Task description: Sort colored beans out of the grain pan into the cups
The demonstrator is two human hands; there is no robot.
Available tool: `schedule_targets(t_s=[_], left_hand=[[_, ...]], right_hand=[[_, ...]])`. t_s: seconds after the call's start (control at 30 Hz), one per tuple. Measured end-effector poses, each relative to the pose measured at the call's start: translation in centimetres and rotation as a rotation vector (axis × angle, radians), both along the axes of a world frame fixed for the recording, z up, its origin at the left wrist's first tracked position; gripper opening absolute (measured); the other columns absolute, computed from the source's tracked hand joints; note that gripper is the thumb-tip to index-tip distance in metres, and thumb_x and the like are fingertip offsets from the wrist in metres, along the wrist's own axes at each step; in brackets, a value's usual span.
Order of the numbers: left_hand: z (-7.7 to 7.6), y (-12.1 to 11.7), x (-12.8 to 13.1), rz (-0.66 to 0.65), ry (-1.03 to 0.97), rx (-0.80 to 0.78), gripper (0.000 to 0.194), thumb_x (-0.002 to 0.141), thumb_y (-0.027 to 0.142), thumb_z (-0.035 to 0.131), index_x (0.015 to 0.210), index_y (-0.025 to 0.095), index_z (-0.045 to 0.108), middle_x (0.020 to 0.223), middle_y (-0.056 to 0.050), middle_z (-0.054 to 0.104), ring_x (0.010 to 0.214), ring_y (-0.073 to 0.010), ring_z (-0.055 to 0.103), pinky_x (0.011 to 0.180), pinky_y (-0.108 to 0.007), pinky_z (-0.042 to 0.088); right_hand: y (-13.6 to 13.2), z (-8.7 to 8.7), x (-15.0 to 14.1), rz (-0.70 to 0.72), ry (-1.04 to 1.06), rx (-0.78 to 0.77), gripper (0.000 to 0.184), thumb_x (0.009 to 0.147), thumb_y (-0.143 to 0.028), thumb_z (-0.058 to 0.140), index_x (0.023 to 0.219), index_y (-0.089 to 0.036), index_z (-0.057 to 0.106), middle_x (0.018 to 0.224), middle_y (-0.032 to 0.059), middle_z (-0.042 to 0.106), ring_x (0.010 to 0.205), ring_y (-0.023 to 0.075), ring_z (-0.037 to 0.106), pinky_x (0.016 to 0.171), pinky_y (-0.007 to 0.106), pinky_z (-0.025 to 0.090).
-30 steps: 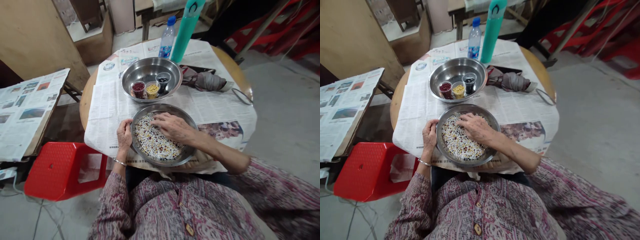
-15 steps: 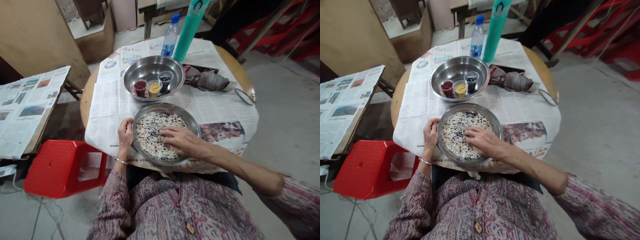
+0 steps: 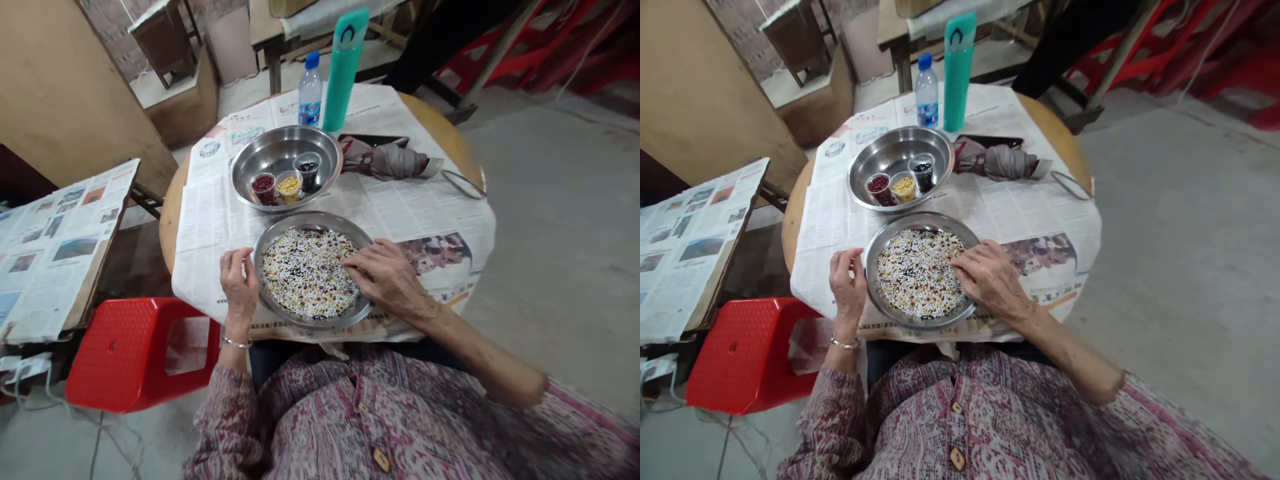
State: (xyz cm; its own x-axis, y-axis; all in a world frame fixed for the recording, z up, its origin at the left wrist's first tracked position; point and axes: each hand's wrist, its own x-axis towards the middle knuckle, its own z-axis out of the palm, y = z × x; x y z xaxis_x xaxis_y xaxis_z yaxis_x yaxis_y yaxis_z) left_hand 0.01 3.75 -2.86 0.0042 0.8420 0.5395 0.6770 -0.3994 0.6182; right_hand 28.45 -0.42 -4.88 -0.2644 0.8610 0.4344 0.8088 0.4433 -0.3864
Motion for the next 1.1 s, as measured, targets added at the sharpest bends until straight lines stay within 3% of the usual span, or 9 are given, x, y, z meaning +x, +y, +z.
schedule_targets(t_s=[0.07,0.13,0.23,0.33,0.47,0.63,0.87,1.0,1.1], left_hand=[[0.7,-0.6,0.8,-0.205,0.175,-0.099,0.02,0.097,0.021,0.057,0.115,0.024,0.066,0.109,-0.008,0.064,0.106,-0.0229,0.061,0.099,-0.04,0.051],[0.8,-1.1,1.9,-0.339,0.329,-0.203,0.032,0.091,0.028,0.069,0.122,0.024,0.062,0.118,-0.01,0.061,0.112,-0.027,0.06,0.103,-0.045,0.051],[0.0,-1.4,4.0,-0.318,0.464,-0.295,0.054,0.081,0.039,0.082,0.125,0.02,0.058,0.124,-0.014,0.057,0.117,-0.0337,0.057,0.102,-0.052,0.051],[-0.5,-1.1,6.0,-0.279,0.516,-0.356,0.05,0.084,0.033,0.079,0.126,0.018,0.056,0.122,-0.013,0.057,0.116,-0.0313,0.058,0.102,-0.049,0.051],[-0.3,-0.1,8.3,-0.274,0.485,-0.434,0.025,0.089,0.012,0.067,0.114,0.016,0.063,0.11,-0.01,0.065,0.107,-0.0236,0.064,0.102,-0.041,0.052],[-0.3,0.9,10.3,-0.318,0.344,-0.468,0.023,0.083,0.002,0.065,0.1,0.016,0.071,0.099,-0.005,0.074,0.098,-0.0206,0.069,0.099,-0.036,0.054],[0.1,-2.3,10.8,-0.557,0.331,-0.403,0.025,0.087,0.006,0.063,0.108,0.017,0.069,0.104,-0.006,0.073,0.101,-0.0218,0.069,0.098,-0.038,0.056],[1.2,-3.9,10.0,-0.685,0.279,-0.34,0.031,0.094,0.004,0.05,0.119,0.019,0.062,0.112,-0.007,0.07,0.104,-0.0198,0.069,0.099,-0.036,0.057],[1.6,-3.7,8.9,-0.65,0.289,-0.27,0.035,0.095,0.001,0.044,0.12,0.02,0.059,0.117,-0.008,0.066,0.108,-0.019,0.066,0.1,-0.037,0.057]], right_hand=[[-0.4,-0.3,-0.2,-0.013,0.113,-0.002,0.018,0.095,-0.023,0.054,0.089,-0.023,0.07,0.09,0.0053,0.077,0.087,0.0235,0.069,0.098,0.047,0.047],[-0.7,-0.7,-0.5,-0.027,0.234,0.003,0.015,0.094,-0.023,0.056,0.088,-0.024,0.07,0.09,0.0057,0.077,0.089,0.0234,0.07,0.093,0.045,0.051],[-0.8,-1.6,-1.1,-0.051,0.403,0.063,0.014,0.093,-0.021,0.057,0.09,-0.024,0.07,0.093,0.0061,0.076,0.094,0.0237,0.069,0.092,0.044,0.054],[-0.7,-2.5,-1.4,-0.03,0.504,0.163,0.016,0.09,-0.015,0.058,0.092,-0.025,0.07,0.093,0.0056,0.075,0.095,0.024,0.069,0.091,0.045,0.055],[-0.4,-3.1,-1.5,-0.001,0.534,0.231,0.021,0.088,-0.009,0.057,0.095,-0.024,0.071,0.091,0.0048,0.074,0.092,0.0232,0.067,0.087,0.043,0.056],[-0.3,-3.1,-1.6,-0.02,0.552,0.228,0.023,0.091,-0.011,0.055,0.101,-0.024,0.071,0.096,0.0063,0.074,0.095,0.0241,0.067,0.088,0.045,0.056],[-0.3,-3.4,-1.5,-0.051,0.578,0.19,0.028,0.098,-0.015,0.046,0.112,-0.023,0.069,0.107,0.0089,0.073,0.104,0.0242,0.066,0.095,0.046,0.054],[-0.4,-3.3,-1.6,-0.055,0.587,0.176,0.029,0.099,-0.017,0.045,0.115,-0.023,0.069,0.108,0.0092,0.073,0.106,0.0242,0.066,0.096,0.046,0.054],[-0.4,-3.3,-1.7,-0.057,0.602,0.166,0.029,0.099,-0.018,0.045,0.115,-0.023,0.069,0.108,0.0086,0.073,0.105,0.0242,0.066,0.096,0.046,0.054]])
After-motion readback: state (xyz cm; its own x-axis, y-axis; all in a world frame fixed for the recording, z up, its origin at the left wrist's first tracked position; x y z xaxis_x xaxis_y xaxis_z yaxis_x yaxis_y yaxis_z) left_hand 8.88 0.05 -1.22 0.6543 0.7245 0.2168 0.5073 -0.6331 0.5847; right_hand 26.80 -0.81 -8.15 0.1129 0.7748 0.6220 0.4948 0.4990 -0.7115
